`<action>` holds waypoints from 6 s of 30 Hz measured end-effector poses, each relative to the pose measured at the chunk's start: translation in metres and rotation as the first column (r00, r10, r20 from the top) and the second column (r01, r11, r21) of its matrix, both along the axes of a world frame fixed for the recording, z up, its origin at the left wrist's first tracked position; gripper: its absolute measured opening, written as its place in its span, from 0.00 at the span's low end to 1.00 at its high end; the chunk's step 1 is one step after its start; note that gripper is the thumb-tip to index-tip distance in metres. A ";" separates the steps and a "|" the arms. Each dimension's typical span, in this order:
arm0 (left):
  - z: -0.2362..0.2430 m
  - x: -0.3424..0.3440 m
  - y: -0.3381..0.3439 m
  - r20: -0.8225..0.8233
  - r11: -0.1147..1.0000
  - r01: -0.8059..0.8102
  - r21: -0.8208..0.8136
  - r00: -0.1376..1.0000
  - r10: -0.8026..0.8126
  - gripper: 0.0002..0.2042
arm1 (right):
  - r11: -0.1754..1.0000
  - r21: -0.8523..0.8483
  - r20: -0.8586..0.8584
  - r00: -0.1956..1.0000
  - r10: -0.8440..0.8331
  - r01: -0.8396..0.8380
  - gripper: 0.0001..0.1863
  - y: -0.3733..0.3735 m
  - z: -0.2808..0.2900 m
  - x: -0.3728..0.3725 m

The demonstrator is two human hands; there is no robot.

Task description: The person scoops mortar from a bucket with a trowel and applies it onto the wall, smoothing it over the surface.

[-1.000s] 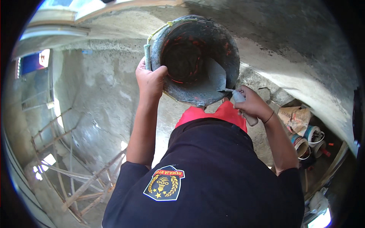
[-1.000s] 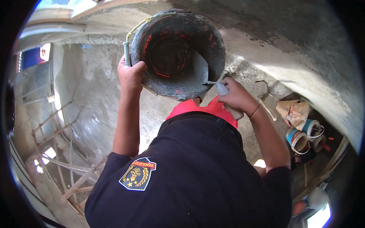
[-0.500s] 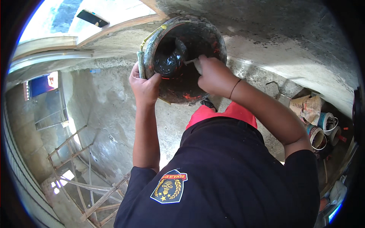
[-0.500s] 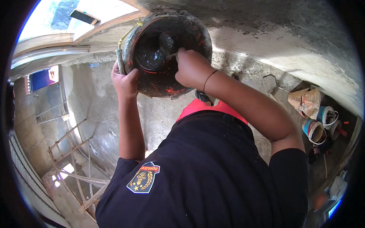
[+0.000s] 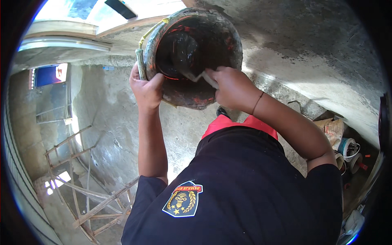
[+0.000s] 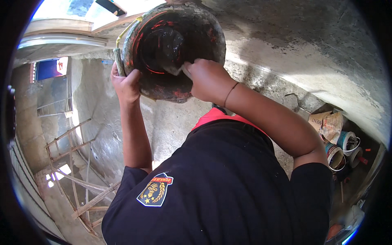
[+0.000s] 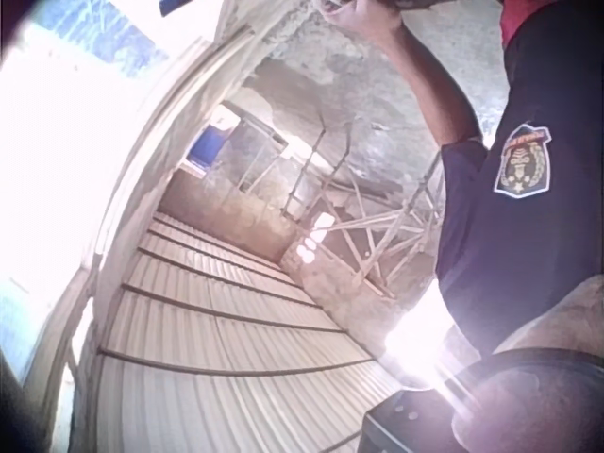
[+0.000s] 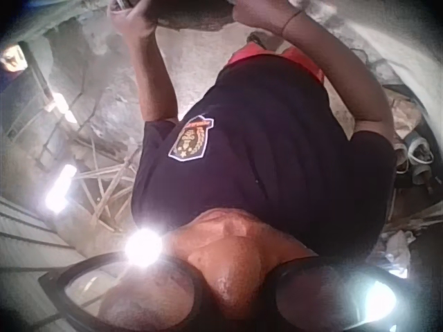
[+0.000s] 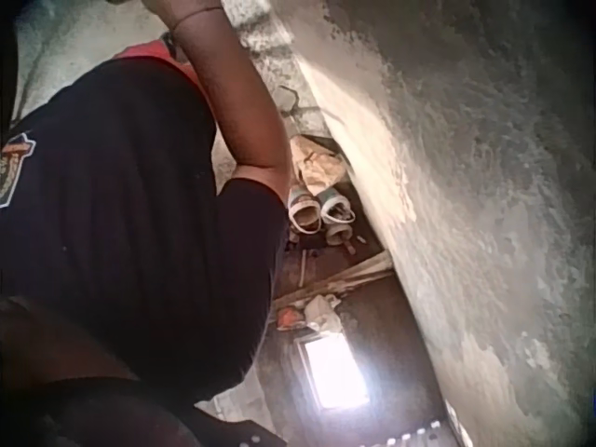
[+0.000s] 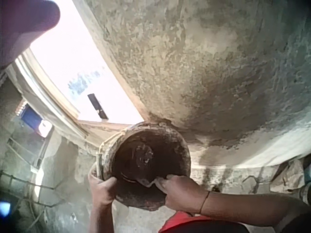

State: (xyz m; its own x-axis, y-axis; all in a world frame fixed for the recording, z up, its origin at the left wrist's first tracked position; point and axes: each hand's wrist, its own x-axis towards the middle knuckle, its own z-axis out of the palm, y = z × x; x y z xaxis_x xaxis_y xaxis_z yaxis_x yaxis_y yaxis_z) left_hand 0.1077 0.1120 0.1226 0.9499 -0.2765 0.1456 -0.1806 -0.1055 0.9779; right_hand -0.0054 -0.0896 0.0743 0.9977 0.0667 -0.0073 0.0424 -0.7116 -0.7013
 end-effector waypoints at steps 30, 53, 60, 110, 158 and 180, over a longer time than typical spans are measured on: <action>-0.036 -0.019 -0.023 -0.055 0.996 0.084 -0.039 0.995 -0.086 0.16 | 0.980 -0.036 -0.004 0.981 -0.195 0.195 0.25 -0.038 0.010 -0.034; -0.052 -0.021 -0.067 -0.231 0.987 0.070 -0.144 0.968 -0.102 0.18 | 0.951 -0.034 -0.133 0.942 -0.309 0.307 0.24 -0.078 0.001 -0.068; -0.056 -0.016 -0.060 -0.234 0.980 0.064 -0.188 0.966 -0.108 0.17 | 0.986 0.016 -0.171 0.972 -0.159 0.164 0.24 -0.070 0.006 -0.071; -0.045 -0.031 -0.029 -0.229 0.984 -0.108 -0.144 0.971 0.073 0.15 | 0.968 -0.248 -0.264 0.959 -0.105 0.038 0.25 -0.077 0.006 -0.053; -0.031 -0.019 0.000 -0.095 0.991 -0.127 -0.045 0.988 0.123 0.14 | 0.980 -0.156 -0.022 0.993 0.120 -0.122 0.21 -0.027 -0.002 -0.029; -0.023 -0.023 0.004 -0.123 0.992 -0.104 -0.064 0.988 0.095 0.16 | 0.949 -0.288 0.016 0.990 0.142 -0.131 0.21 -0.069 0.026 -0.018</action>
